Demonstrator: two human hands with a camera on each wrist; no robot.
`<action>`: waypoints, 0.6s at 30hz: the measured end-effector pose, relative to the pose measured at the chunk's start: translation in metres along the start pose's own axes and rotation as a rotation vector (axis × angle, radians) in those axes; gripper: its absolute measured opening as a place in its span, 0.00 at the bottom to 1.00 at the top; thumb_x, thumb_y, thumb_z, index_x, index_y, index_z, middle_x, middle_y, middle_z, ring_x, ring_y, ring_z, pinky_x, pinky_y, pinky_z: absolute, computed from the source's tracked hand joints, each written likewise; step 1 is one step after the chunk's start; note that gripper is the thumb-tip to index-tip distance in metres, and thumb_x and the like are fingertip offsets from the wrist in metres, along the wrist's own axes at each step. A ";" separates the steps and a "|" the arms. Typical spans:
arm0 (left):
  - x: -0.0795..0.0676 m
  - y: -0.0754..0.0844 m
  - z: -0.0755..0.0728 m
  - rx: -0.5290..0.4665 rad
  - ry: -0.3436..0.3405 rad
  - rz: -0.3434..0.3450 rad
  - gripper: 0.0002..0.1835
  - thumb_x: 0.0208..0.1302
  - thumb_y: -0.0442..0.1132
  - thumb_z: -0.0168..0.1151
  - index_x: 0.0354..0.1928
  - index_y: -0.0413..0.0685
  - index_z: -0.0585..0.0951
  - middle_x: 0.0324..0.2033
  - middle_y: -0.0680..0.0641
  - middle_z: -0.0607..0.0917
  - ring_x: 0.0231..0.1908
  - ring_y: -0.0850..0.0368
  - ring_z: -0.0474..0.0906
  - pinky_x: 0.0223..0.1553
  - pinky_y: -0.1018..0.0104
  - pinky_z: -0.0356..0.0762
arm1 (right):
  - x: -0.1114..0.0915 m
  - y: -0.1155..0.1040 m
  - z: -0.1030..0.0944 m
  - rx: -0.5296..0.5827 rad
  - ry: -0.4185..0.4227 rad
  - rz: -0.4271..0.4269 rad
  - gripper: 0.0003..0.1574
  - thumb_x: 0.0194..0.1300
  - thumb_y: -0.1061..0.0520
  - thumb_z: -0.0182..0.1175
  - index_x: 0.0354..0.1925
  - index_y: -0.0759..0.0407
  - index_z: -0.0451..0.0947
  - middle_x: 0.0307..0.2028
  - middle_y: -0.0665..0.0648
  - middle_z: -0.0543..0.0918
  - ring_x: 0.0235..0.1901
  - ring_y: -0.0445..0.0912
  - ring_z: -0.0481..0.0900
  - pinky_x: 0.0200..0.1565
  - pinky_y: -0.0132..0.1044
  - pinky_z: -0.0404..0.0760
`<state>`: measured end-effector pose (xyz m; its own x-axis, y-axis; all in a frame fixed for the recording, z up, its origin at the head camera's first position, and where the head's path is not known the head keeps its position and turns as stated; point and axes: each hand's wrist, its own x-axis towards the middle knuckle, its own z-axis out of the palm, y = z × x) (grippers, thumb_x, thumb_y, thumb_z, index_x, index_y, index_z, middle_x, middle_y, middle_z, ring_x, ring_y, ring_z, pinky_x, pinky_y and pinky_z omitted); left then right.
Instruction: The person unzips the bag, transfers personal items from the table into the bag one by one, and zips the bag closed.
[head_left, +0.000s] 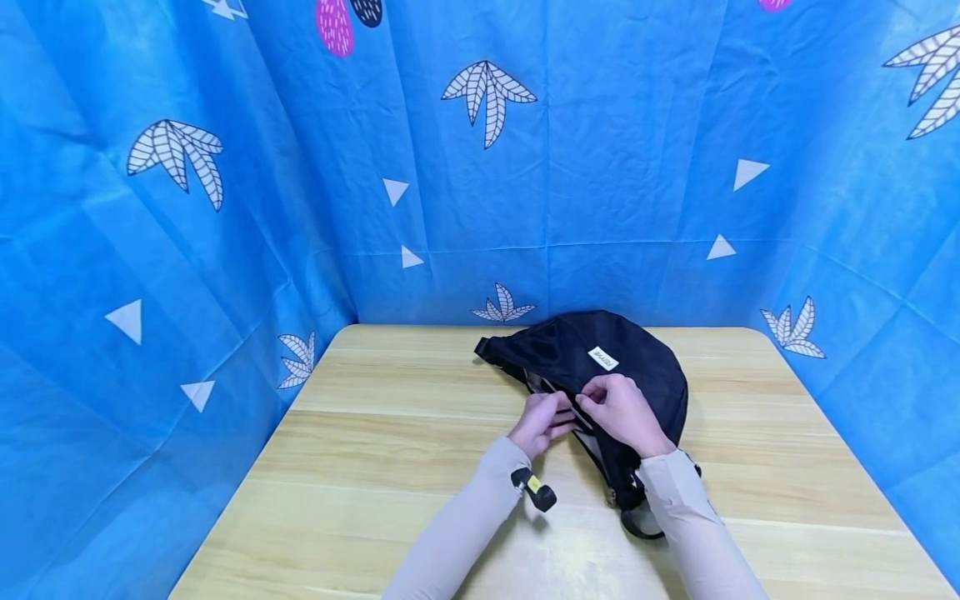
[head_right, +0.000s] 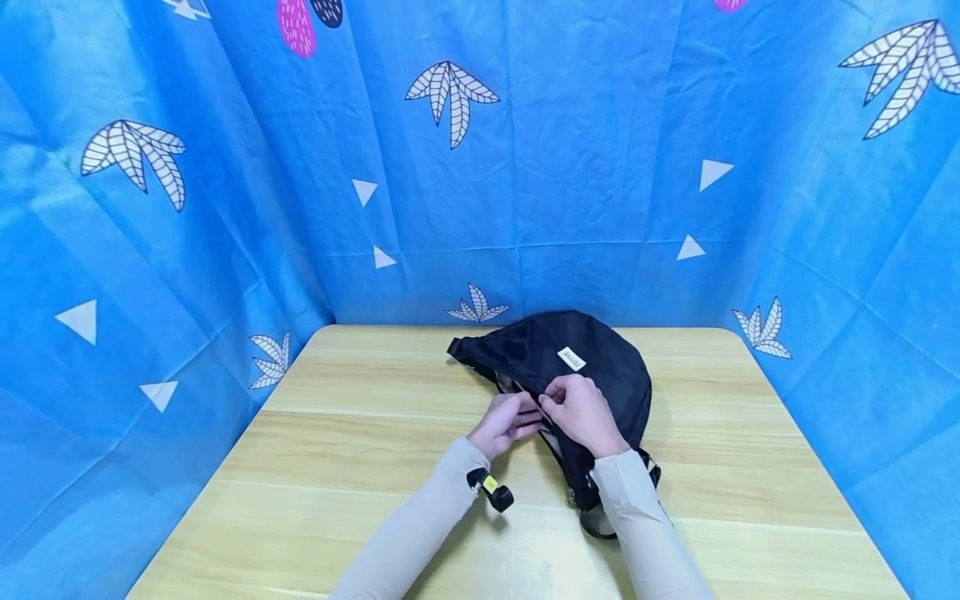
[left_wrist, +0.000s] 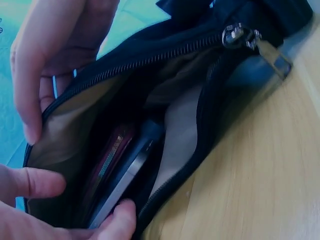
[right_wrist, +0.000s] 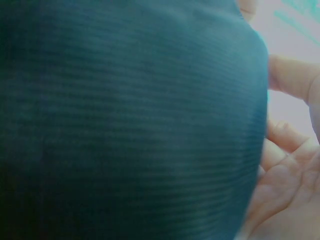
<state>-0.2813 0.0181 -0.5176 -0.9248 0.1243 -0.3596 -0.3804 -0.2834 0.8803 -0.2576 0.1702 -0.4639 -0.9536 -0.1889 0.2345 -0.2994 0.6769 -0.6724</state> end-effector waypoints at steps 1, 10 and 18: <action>0.000 0.001 -0.001 -0.002 -0.004 -0.003 0.07 0.61 0.30 0.54 0.30 0.48 0.79 0.31 0.50 0.83 0.38 0.55 0.83 0.56 0.56 0.86 | 0.000 0.000 0.000 -0.001 0.000 0.001 0.05 0.66 0.60 0.67 0.34 0.60 0.87 0.28 0.53 0.88 0.29 0.41 0.82 0.35 0.36 0.81; 0.000 0.004 -0.010 0.008 -0.036 -0.030 0.05 0.62 0.30 0.53 0.32 0.43 0.78 0.32 0.48 0.81 0.36 0.56 0.81 0.57 0.58 0.85 | 0.000 0.000 0.001 -0.002 0.001 -0.009 0.05 0.65 0.59 0.68 0.33 0.60 0.87 0.28 0.52 0.88 0.29 0.41 0.82 0.36 0.37 0.81; -0.001 0.009 -0.019 0.048 -0.086 -0.070 0.04 0.64 0.33 0.55 0.37 0.43 0.79 0.39 0.45 0.85 0.42 0.54 0.83 0.61 0.54 0.83 | 0.000 0.003 -0.001 -0.010 -0.018 0.000 0.05 0.66 0.59 0.67 0.34 0.60 0.87 0.28 0.52 0.88 0.29 0.40 0.82 0.35 0.37 0.81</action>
<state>-0.2836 -0.0023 -0.5151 -0.8911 0.2238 -0.3947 -0.4413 -0.2251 0.8687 -0.2581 0.1729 -0.4649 -0.9541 -0.2015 0.2213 -0.2988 0.6838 -0.6656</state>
